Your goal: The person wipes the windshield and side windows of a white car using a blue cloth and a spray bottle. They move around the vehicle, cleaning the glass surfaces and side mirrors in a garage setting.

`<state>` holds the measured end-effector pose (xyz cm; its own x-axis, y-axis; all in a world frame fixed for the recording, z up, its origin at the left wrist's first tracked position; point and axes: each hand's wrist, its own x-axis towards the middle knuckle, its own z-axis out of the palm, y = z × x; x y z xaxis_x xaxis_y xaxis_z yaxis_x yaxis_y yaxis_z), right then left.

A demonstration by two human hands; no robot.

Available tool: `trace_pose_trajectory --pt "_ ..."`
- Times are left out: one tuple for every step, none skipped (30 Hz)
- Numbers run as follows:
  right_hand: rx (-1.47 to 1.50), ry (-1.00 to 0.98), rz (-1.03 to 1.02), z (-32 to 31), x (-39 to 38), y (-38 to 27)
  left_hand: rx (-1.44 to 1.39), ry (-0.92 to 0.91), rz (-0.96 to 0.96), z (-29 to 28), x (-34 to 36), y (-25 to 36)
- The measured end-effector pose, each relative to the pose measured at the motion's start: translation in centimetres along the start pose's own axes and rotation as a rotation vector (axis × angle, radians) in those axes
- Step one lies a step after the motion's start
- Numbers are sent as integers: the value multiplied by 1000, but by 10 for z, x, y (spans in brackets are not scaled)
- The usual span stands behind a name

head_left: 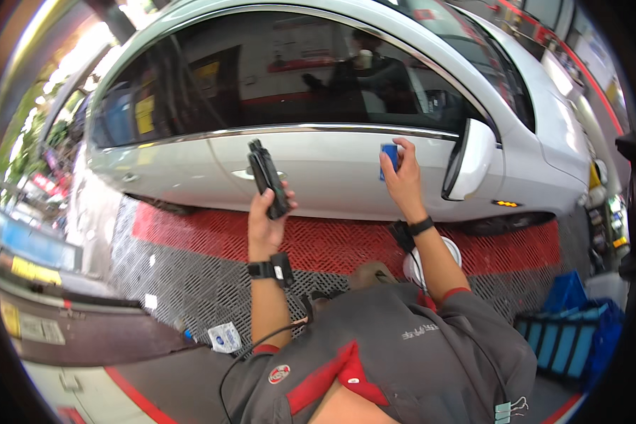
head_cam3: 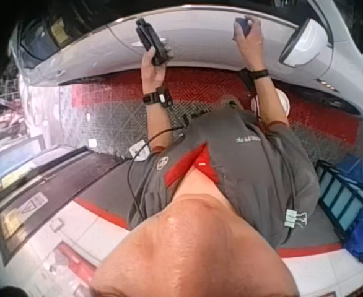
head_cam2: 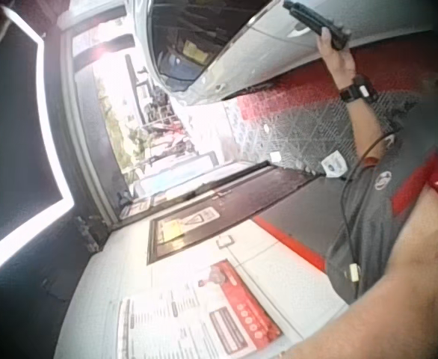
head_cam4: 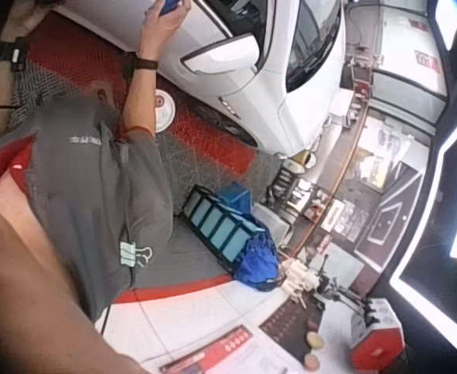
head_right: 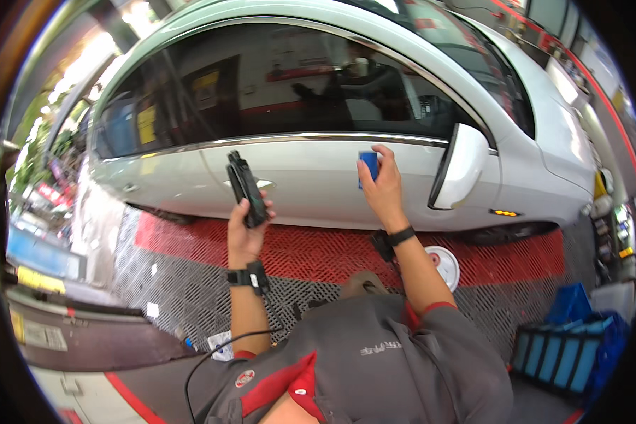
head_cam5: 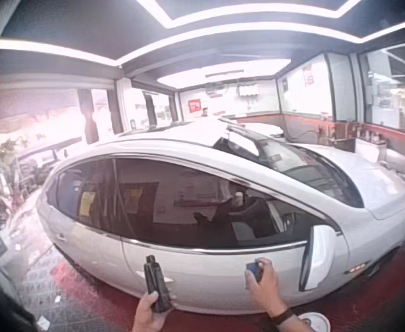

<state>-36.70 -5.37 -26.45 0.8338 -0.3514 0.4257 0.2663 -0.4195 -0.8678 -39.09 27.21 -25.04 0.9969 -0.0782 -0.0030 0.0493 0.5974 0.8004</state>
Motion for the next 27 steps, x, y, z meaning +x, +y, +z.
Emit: trace_pose_trajectory --pt "-80 116 -145 6 10 0 -16 8 -45 -5 19 9" --pt "-150 209 -237 12 24 -2 -15 9 -40 -9 36 17" --pt "-196 275 -288 19 38 -4 -44 -60 -23 -10 52 25" --pt "-232 341 -318 24 51 -6 -44 -42 -65 -11 68 33" --pt "-257 398 -320 34 69 -10 -63 -73 -77 -12 82 39" --pt "-313 426 -341 41 86 -14 -98 -145 -61 -12 96 45" --pt "-349 475 -373 51 106 -20 -60 -146 -68 -12 108 52" --pt "-368 533 -422 58 124 -26 -25 -142 -104 -12 119 58" --pt "-387 536 -427 67 144 -32 -41 -196 -70 -13 130 63" --pt "-386 531 -434 77 164 -36 -41 -237 -69 -13 141 69" --pt "-411 563 -489 86 185 -40 -39 -209 -66 -14 151 76" --pt "-433 590 -520 95 207 -42 -50 -233 -50 -14 162 81" --pt "-437 640 -581 105 227 -40 -42 -259 -63 -14 172 86" --pt "-460 619 -569 115 247 -36 -60 -285 -61 -14 182 91" --pt "-502 607 -599 125 263 -32 -40 -291 -47 -13 192 94" --pt "-540 607 -602 131 275 -29 -28 -303 -27 -12 201 97" --pt "-577 645 -664 134 281 -24 -26 -306 -30 -11 211 99" --pt "-601 644 -669 135 282 -20 -43 -346 -22 -10 220 100" --pt "-630 631 -676 133 280 -18 -58 -360 -38 -8 229 101" --pt "-678 544 -632 129 272 -16 -54 -358 -64 -7 238 103" --pt "-694 493 -635 124 263 -18 -58 -361 -84 -6 246 104" --pt "-702 502 -714 115 250 -20 -45 -327 -110 -4 254 107" --pt "-720 492 -751 110 242 -25 -21 -330 -122 -2 262 111" --pt "-746 465 -765 105 235 -31 -10 -400 -96 1 270 115" --pt "-752 496 -837 103 233 -37 3 -453 -88 5 277 118" --pt "-749 459 -795 105 234 -44 -7 -519 -65 8 285 121" --pt "-771 438 -745 108 239 -48 10 -613 -52 12 292 123"
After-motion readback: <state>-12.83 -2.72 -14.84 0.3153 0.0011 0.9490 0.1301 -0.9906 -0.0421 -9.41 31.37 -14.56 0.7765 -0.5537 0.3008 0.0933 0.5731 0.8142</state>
